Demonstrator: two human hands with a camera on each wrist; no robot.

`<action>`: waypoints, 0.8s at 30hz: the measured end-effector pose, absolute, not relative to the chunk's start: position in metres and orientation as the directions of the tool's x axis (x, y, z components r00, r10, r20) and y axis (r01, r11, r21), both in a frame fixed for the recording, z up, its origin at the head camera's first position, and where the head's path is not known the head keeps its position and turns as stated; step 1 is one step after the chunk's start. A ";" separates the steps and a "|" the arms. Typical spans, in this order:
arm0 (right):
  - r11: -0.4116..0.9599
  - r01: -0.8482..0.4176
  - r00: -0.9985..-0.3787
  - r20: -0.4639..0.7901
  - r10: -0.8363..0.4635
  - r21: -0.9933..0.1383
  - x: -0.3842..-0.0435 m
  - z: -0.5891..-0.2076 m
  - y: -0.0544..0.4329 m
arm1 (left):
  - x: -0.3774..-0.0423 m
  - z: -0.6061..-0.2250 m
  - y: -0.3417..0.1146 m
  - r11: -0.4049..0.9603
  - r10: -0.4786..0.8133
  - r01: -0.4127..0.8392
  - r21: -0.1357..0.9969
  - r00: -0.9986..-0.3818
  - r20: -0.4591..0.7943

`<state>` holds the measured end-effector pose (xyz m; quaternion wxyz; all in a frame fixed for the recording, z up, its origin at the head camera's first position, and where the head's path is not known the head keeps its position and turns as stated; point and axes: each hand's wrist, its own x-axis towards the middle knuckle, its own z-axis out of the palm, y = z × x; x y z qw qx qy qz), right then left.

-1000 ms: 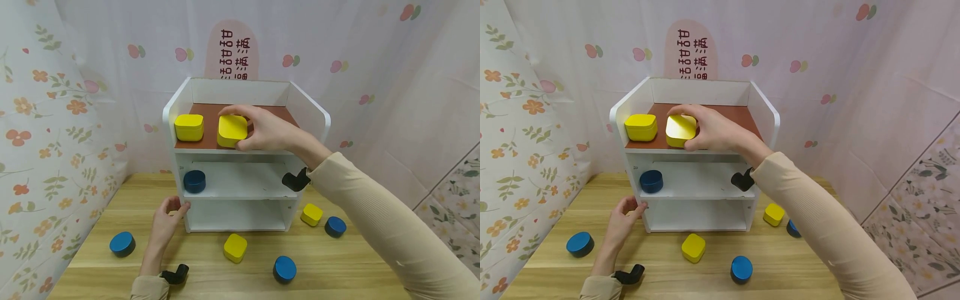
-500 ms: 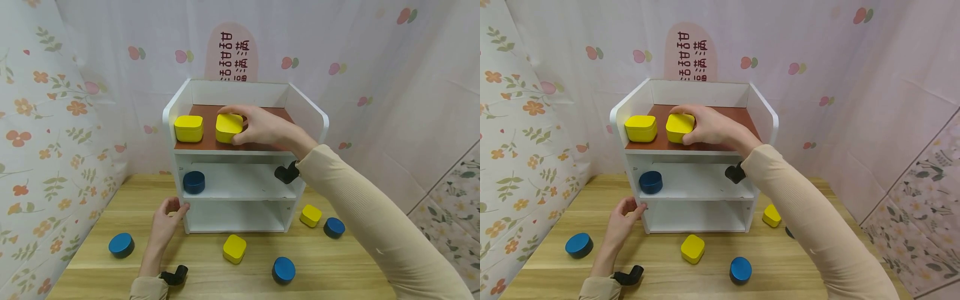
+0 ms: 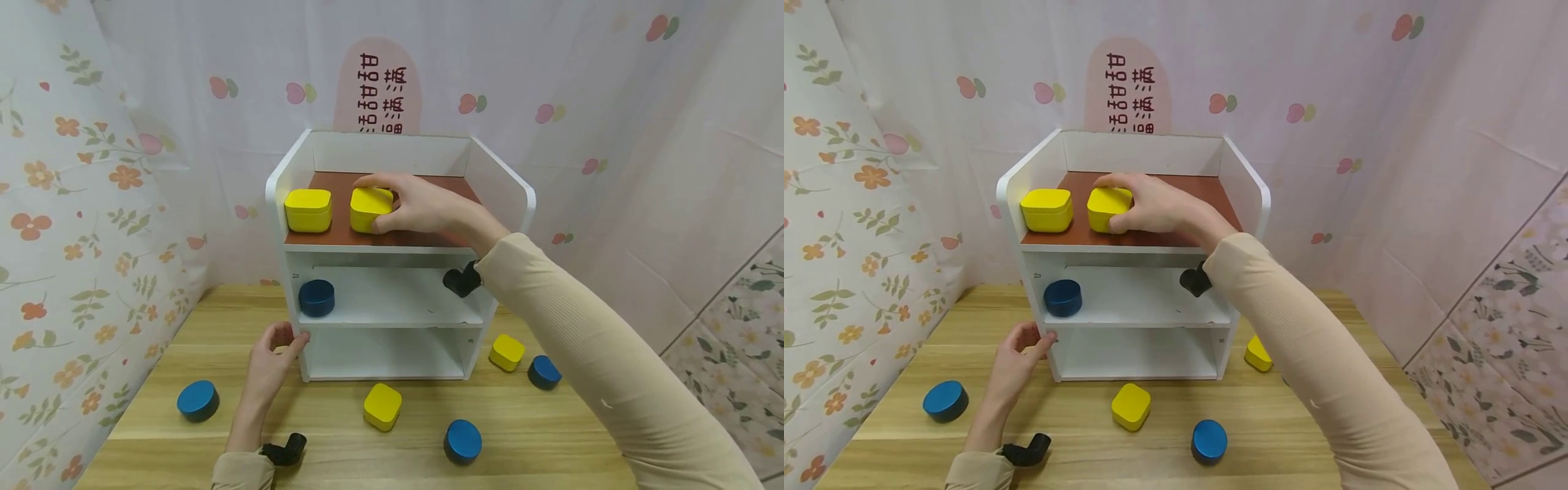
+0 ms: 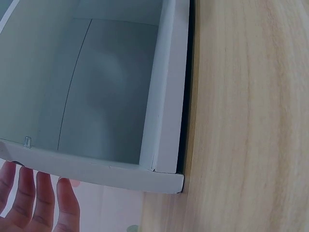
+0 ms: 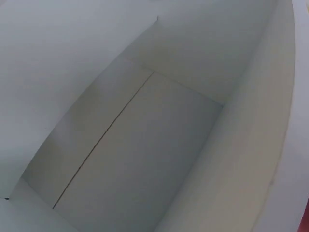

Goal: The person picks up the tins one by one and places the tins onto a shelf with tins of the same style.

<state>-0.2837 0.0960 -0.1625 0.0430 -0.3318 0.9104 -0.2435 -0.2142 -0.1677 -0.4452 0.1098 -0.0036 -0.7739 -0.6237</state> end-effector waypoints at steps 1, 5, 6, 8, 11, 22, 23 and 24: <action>0.662 -0.581 -0.777 0.080 -0.625 -0.473 -0.284 -0.163 0.096 | -0.214 -0.446 -0.168 0.221 -0.133 0.146 0.964 -0.975 0.178; 0.662 -0.580 -0.776 0.076 -0.626 -0.474 -0.286 -0.164 0.095 | -0.213 -0.445 -0.167 0.227 -0.137 0.152 0.962 -0.973 0.186; 0.664 -0.579 -0.778 0.077 -0.624 -0.473 -0.286 -0.164 0.095 | -0.213 -0.445 -0.167 0.227 -0.137 0.153 0.962 -0.973 0.187; 0.661 -0.581 -0.776 0.078 -0.625 -0.475 -0.287 -0.165 0.095 | -0.213 -0.445 -0.167 0.229 -0.137 0.151 0.962 -0.973 0.185; 0.659 -0.586 -0.774 0.083 -0.628 -0.471 -0.289 -0.166 0.095 | -0.214 -0.446 -0.167 0.230 -0.133 0.151 0.961 -0.974 0.185; 0.603 -0.585 -0.782 0.183 -0.595 -0.542 -0.287 -0.162 0.087 | -0.215 -0.446 -0.169 0.236 -0.132 0.150 0.960 -0.974 0.185; 0.606 -0.586 -0.786 0.197 -0.586 -0.538 -0.287 -0.161 0.086 | -0.215 -0.446 -0.169 0.237 -0.130 0.149 0.960 -0.974 0.183; 0.607 -0.586 -0.789 0.207 -0.579 -0.537 -0.286 -0.160 0.086 | -0.216 -0.446 -0.170 0.238 -0.129 0.148 0.960 -0.975 0.182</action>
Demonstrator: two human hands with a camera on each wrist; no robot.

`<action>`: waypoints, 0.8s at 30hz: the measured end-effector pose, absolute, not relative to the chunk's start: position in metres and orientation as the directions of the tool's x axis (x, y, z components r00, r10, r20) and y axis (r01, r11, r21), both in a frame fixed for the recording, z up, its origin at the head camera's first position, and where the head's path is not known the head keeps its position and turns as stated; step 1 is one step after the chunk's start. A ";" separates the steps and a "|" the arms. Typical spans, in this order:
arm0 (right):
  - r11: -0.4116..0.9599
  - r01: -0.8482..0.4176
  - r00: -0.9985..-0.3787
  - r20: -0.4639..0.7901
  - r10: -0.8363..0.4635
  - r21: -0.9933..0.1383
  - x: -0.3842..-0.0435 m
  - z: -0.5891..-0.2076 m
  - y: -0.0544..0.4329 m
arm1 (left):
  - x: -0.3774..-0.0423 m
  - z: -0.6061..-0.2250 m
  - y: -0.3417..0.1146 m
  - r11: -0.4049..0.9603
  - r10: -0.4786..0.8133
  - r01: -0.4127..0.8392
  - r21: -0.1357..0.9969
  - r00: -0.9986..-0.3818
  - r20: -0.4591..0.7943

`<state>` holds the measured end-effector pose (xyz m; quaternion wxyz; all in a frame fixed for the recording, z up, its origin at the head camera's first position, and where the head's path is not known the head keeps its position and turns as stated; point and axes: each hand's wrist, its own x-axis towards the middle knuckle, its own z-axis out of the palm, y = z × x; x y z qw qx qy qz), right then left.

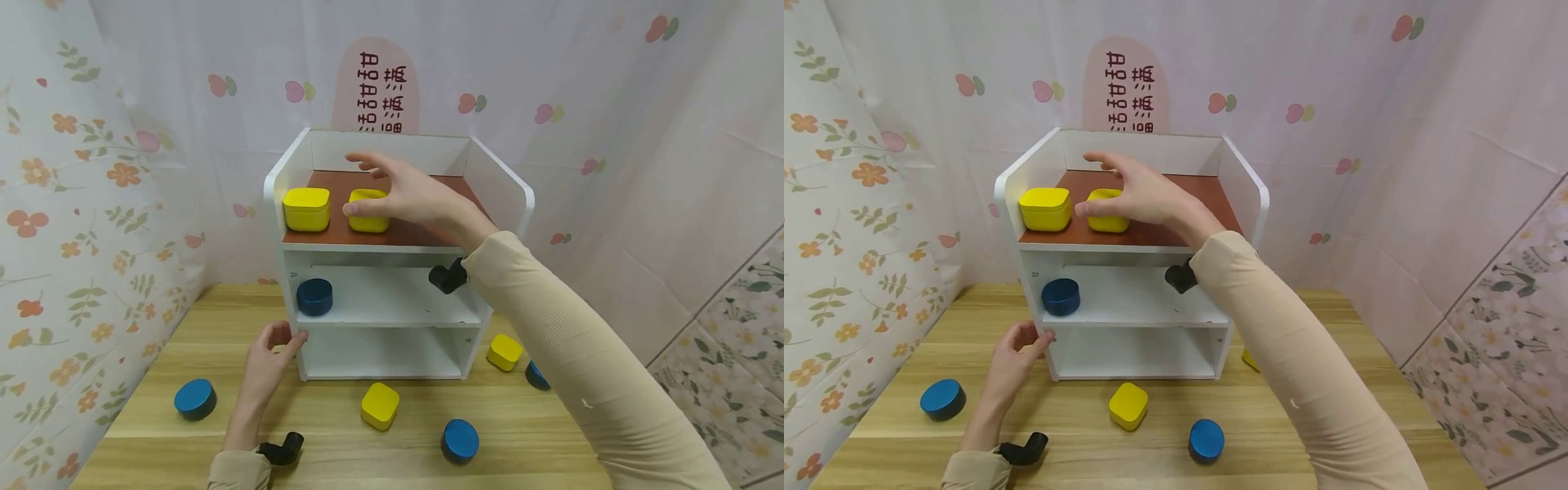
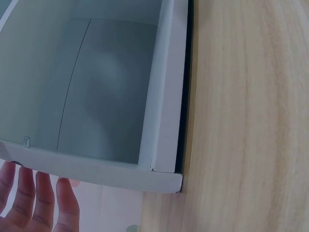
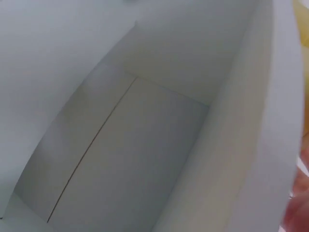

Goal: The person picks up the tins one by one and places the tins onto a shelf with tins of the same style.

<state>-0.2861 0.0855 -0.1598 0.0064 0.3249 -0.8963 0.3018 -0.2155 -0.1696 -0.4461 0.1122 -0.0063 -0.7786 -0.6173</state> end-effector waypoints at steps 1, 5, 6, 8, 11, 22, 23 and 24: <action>0.613 -0.584 -0.794 0.215 -0.569 -0.532 -0.285 -0.159 0.086 | -0.216 -0.447 -0.169 0.236 -0.127 0.148 0.960 -0.975 0.182; 0.639 -0.563 -0.818 0.246 -0.519 -0.525 -0.279 -0.158 0.087 | -0.217 -0.448 -0.169 0.226 -0.130 0.145 0.963 -0.976 0.177; 0.643 -0.560 -0.822 0.258 -0.507 -0.522 -0.277 -0.158 0.088 | -0.217 -0.448 -0.169 0.227 -0.131 0.144 0.963 -0.975 0.177; 0.649 -0.567 -0.822 0.299 -0.484 -0.508 -0.270 -0.160 0.088 | -0.217 -0.448 -0.169 0.228 -0.131 0.143 0.963 -0.976 0.176; 0.637 -0.615 -0.787 0.398 -0.471 -0.464 -0.259 -0.163 0.087 | -0.216 -0.447 -0.170 0.243 -0.134 0.146 0.959 -0.974 0.182; 0.551 -0.729 -0.650 0.663 -0.373 -0.405 -0.216 -0.193 0.093 | -0.217 -0.445 -0.170 0.247 -0.124 0.168 0.954 -0.971 0.203; 0.549 -0.730 -0.648 0.670 -0.362 -0.408 -0.213 -0.198 0.094 | -0.217 -0.446 -0.170 0.245 -0.123 0.166 0.955 -0.972 0.201; 0.548 -0.729 -0.646 0.677 -0.352 -0.411 -0.209 -0.203 0.095 | -0.218 -0.447 -0.169 0.243 -0.125 0.166 0.956 -0.972 0.200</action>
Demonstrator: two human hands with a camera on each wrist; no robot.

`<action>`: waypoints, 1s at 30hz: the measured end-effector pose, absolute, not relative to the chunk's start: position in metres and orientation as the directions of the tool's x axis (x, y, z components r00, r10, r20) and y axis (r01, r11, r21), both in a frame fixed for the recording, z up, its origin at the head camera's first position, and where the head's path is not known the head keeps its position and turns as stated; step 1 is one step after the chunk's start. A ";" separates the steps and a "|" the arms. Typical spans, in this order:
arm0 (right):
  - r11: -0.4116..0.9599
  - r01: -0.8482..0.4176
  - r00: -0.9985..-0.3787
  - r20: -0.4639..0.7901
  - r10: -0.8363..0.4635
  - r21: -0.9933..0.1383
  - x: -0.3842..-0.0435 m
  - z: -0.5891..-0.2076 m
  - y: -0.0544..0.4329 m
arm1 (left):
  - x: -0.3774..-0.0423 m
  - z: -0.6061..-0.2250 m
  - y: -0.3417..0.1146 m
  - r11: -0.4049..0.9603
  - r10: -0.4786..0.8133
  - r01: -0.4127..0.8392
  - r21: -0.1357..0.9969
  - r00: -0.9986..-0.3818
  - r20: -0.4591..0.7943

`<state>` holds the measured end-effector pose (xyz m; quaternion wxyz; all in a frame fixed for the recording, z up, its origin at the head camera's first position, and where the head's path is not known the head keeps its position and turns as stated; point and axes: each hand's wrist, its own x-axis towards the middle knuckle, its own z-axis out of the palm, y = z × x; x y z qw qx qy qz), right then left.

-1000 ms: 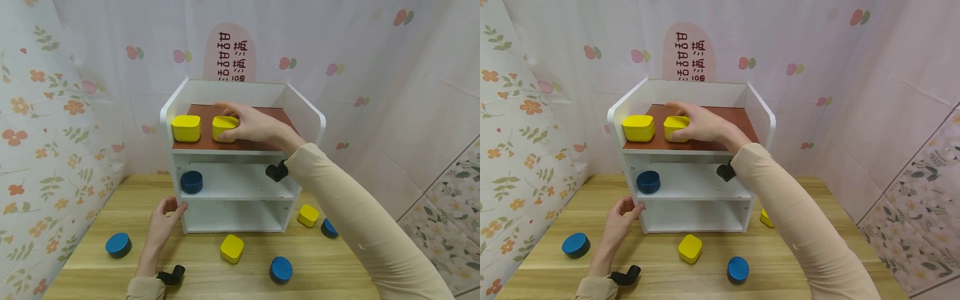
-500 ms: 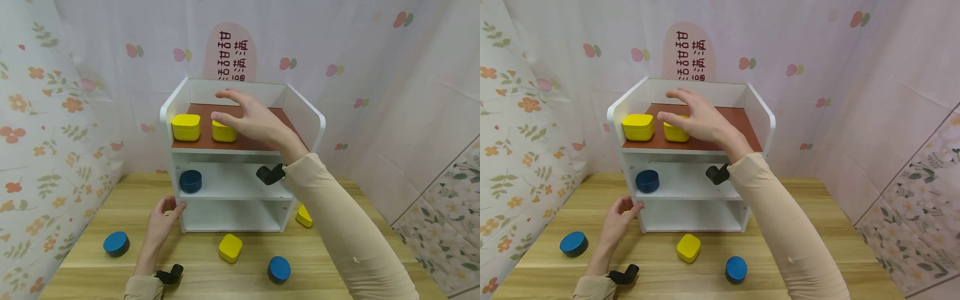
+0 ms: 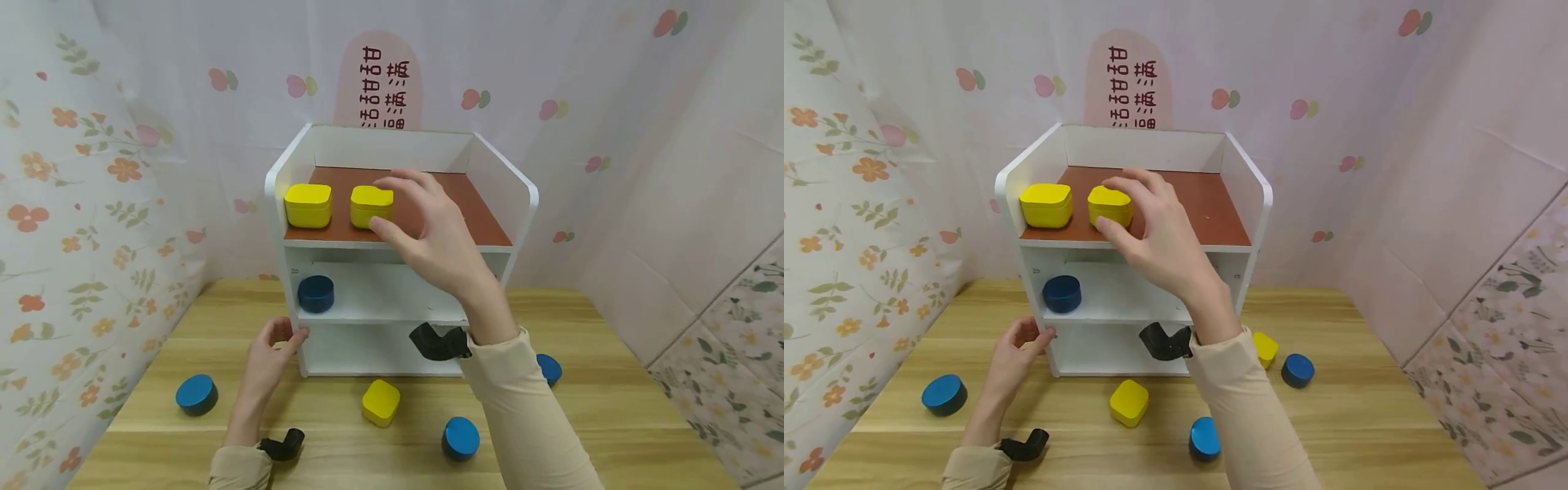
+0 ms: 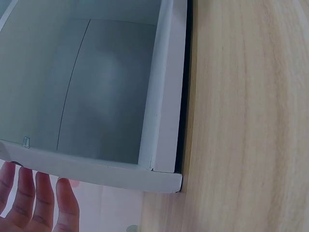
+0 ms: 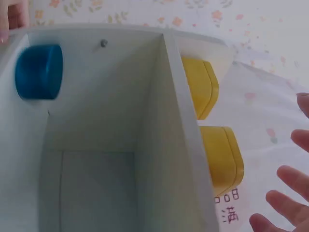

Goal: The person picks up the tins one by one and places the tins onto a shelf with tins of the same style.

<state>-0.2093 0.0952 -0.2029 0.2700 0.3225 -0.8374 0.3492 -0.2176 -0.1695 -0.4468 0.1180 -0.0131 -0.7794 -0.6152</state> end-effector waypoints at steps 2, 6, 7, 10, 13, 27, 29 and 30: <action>0.539 -0.730 -0.641 0.693 -0.329 -0.419 -0.202 -0.213 0.098 | -0.214 -0.443 -0.167 0.237 -0.126 0.161 0.958 -0.973 0.195; 0.504 -0.749 -0.609 0.746 -0.269 -0.430 -0.188 -0.232 0.103 | -0.209 -0.437 -0.164 0.226 -0.125 0.140 0.964 -0.977 0.172; 0.485 -0.758 -0.597 0.764 -0.246 -0.437 -0.185 -0.236 0.104 | -0.209 -0.436 -0.163 0.226 -0.127 0.136 0.965 -0.978 0.167; 0.433 -0.775 -0.568 0.808 -0.157 -0.461 -0.175 -0.250 0.107 | -0.215 -0.446 -0.166 0.234 -0.126 0.132 0.963 -0.978 0.164; 0.384 -0.781 -0.557 0.827 -0.072 -0.492 -0.167 -0.265 0.110 | -0.217 -0.450 -0.167 0.235 -0.125 0.146 0.961 -0.976 0.179; 0.252 -0.698 -0.671 0.735 0.094 -0.670 -0.142 -0.351 0.117 | -0.217 -0.447 -0.169 0.262 -0.135 0.160 0.952 -0.971 0.200; 0.242 -0.675 -0.696 0.711 0.105 -0.697 -0.141 -0.365 0.116 | -0.217 -0.447 -0.169 0.265 -0.135 0.159 0.951 -0.971 0.200; 0.242 -0.663 -0.707 0.699 0.108 -0.708 -0.141 -0.371 0.115 | -0.217 -0.447 -0.168 0.263 -0.134 0.160 0.951 -0.971 0.200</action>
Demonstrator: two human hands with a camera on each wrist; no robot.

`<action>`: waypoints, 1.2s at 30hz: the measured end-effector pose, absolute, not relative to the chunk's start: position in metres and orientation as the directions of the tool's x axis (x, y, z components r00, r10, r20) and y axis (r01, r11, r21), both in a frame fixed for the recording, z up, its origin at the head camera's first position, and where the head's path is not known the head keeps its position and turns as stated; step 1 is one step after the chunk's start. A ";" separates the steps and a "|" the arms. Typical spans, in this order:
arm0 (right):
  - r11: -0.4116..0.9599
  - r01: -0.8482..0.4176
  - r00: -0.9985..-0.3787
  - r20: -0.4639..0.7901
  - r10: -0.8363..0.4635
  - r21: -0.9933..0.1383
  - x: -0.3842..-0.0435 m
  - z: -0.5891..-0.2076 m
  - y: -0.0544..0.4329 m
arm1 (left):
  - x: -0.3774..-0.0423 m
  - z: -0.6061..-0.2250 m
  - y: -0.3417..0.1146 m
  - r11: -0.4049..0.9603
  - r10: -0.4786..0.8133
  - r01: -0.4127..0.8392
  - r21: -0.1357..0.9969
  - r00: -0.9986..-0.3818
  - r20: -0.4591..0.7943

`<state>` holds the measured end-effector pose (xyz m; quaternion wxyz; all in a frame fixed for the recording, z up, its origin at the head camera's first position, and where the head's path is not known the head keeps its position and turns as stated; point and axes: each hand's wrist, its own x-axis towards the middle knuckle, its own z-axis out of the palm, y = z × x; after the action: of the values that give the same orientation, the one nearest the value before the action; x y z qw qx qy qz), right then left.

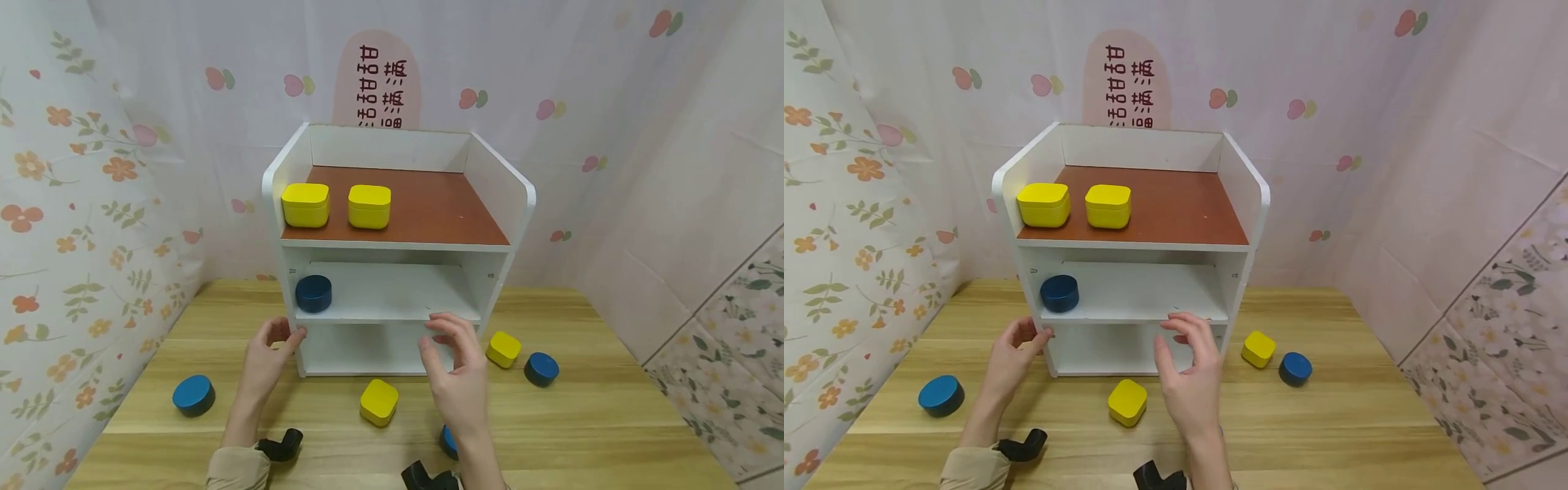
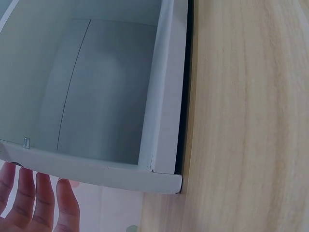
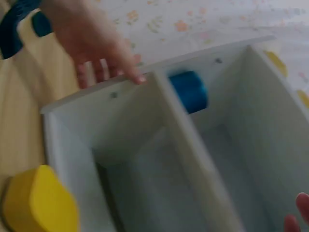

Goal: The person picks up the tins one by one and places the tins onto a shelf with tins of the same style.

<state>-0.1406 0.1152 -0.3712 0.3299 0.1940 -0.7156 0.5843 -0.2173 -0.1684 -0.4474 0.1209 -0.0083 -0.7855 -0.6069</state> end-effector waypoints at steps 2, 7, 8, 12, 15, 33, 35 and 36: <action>0.244 -0.640 -0.729 0.676 0.108 -0.729 -0.141 -0.383 0.112 | -0.217 -0.447 -0.169 0.261 -0.134 0.160 0.952 -0.971 0.200; 0.257 -0.594 -0.768 0.633 0.101 -0.762 -0.139 -0.408 0.104 | -0.218 -0.448 -0.169 0.241 -0.132 0.160 0.957 -0.972 0.195; 0.255 -0.581 -0.779 0.619 0.103 -0.773 -0.138 -0.411 0.102 | -0.218 -0.448 -0.169 0.238 -0.130 0.157 0.958 -0.973 0.192; 0.248 -0.502 -0.833 0.540 0.117 -0.828 -0.136 -0.423 0.100 | -0.214 -0.442 -0.168 0.223 -0.126 0.136 0.965 -0.978 0.167; 0.257 -0.440 -0.869 0.480 0.122 -0.860 -0.138 -0.431 0.101 | -0.209 -0.431 -0.165 0.231 -0.123 0.127 0.965 -0.980 0.158; 0.190 -0.062 -0.995 0.075 0.064 -0.980 -0.148 -0.467 0.095 | -0.218 -0.452 -0.169 0.253 -0.139 0.174 0.952 -0.967 0.214; 0.214 -0.046 -0.998 0.056 0.040 -0.976 -0.149 -0.471 0.094 | -0.218 -0.451 -0.170 0.260 -0.142 0.176 0.950 -0.966 0.218; 0.227 -0.044 -0.998 0.051 0.027 -0.973 -0.150 -0.472 0.094 | -0.218 -0.451 -0.170 0.260 -0.143 0.177 0.949 -0.965 0.219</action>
<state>-0.1499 0.0939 -0.4723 0.0284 0.0055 -0.7828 0.6216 -0.2178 -0.1699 -0.4509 0.1315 -0.0109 -0.7829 -0.6080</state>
